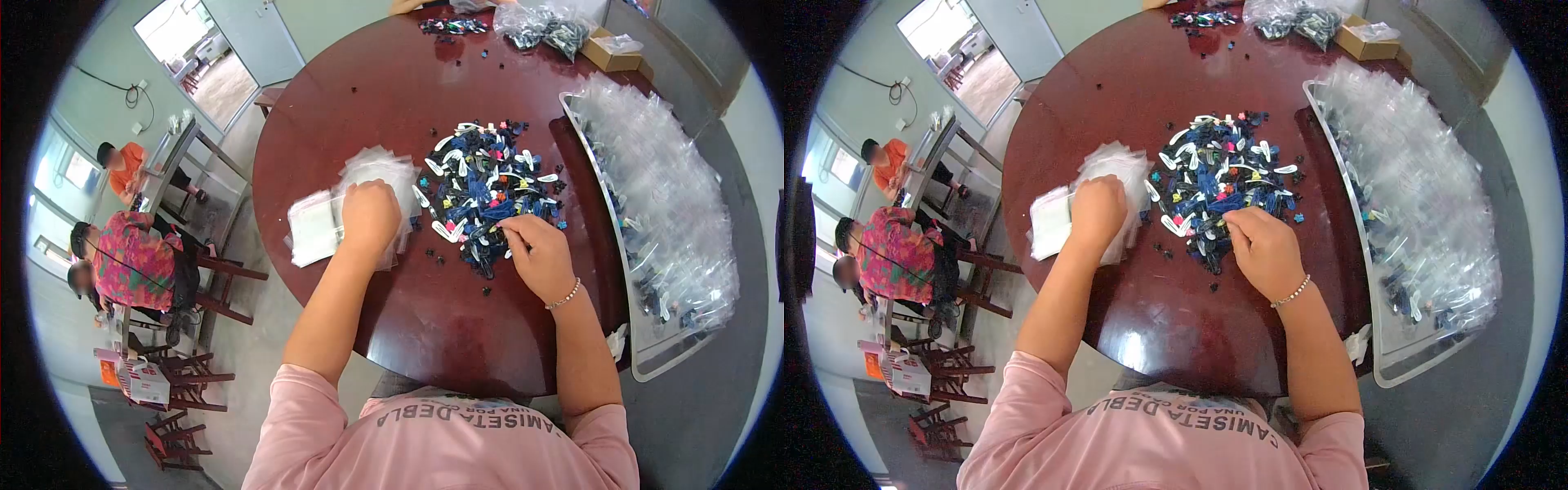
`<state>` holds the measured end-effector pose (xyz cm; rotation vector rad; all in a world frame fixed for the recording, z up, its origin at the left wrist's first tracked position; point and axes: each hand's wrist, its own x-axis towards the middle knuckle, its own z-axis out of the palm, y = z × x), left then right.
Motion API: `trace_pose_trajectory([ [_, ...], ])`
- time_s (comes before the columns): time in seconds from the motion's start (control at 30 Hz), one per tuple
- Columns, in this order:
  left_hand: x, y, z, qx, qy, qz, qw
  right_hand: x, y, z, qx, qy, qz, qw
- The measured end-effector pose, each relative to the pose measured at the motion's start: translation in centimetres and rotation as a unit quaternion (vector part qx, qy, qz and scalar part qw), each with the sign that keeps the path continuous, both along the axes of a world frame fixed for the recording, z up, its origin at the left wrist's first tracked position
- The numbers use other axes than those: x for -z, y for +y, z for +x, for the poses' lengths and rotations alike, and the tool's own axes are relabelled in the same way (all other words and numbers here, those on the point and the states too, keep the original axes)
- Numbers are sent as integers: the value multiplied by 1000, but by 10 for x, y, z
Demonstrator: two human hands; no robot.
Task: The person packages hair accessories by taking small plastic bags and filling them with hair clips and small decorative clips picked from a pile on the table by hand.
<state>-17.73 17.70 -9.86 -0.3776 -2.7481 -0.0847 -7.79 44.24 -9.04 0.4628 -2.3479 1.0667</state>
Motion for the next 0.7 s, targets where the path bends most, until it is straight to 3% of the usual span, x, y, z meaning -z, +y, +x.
trace_pose_trajectory([
  [0.07, -2, -2, 2, 21, 42, 23, 999, 2, 0, 0, -6, 3, -4, 1000],
  [0.13, -6, -3, 5, 3, -36, 96, 995, 2, 1, 0, -7, 2, -2, 1000],
  [0.27, -4, -9, 3, 30, -56, 146, 987, 2, 0, -1, -9, 9, -4, 1000],
  [0.33, -8, -6, 4, 66, 75, 232, 968, 0, 0, 0, -7, 6, -13, 1000],
  [0.37, -11, -3, 5, 69, 74, 231, 968, -1, 0, 0, -8, 4, -20, 1000],
  [0.43, -34, 7, 14, 5, -91, 492, 866, -2, -1, 2, -7, 3, -39, 999],
  [0.47, -40, 12, 16, 5, -91, 492, 866, -3, -2, 2, -9, 2, -57, 998],
  [0.53, -49, 22, 20, 79, -148, 672, 721, -7, -4, 3, -8, 14, -68, 998],
  [0.7, -58, 54, 37, 109, -219, 675, 696, -15, -5, 9, -10, 65, -134, 989],
])
